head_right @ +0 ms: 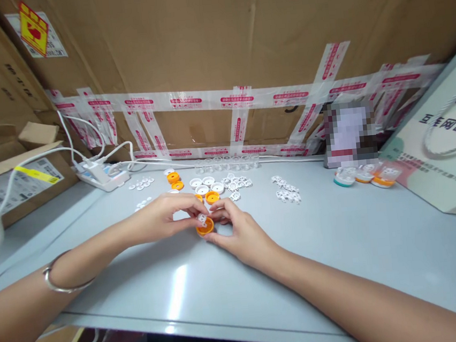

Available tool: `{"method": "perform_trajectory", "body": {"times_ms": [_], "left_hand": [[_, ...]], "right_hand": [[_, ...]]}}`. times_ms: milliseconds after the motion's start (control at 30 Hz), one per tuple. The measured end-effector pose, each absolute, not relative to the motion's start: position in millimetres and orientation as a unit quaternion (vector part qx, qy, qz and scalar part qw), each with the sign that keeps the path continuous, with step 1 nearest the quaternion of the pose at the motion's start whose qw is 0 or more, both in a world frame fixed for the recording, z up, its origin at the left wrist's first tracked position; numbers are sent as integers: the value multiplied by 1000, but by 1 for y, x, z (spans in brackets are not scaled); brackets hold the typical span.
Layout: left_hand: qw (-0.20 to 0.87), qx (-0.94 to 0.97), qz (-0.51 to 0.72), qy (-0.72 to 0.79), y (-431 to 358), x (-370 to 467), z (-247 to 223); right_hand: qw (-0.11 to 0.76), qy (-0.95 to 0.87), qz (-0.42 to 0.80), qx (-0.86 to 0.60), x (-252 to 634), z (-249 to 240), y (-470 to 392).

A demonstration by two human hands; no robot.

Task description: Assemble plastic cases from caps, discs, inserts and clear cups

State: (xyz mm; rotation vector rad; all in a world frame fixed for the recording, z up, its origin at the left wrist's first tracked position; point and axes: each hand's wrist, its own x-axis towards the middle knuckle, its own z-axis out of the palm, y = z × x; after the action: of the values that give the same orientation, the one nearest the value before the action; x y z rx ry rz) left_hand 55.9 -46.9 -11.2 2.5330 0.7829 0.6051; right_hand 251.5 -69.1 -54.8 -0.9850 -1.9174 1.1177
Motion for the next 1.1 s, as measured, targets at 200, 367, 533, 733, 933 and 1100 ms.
{"method": "perform_trajectory", "body": {"times_ms": [200,367,533,733,933,1100], "left_hand": [[188,922,202,273,-50,59,-11],[169,924,196,282,-53,62,-12],[163,916,205,303,-55,64,-17],[148,905,225,329,-58,68,-20],[146,915,215,310,-58,67,-21],[164,897,238,333,-56,68,-24]], "right_hand": [[343,-737,429,-394,251,-54,-71],[341,-739,420,-401,249,-52,-72],[347,-745,413,-394,248,-51,-73],[354,-744,412,-390,248,-52,-73],[353,-751,407,-381,248,-52,-73],[351,-753,411,-376,250,-53,-72]]}}
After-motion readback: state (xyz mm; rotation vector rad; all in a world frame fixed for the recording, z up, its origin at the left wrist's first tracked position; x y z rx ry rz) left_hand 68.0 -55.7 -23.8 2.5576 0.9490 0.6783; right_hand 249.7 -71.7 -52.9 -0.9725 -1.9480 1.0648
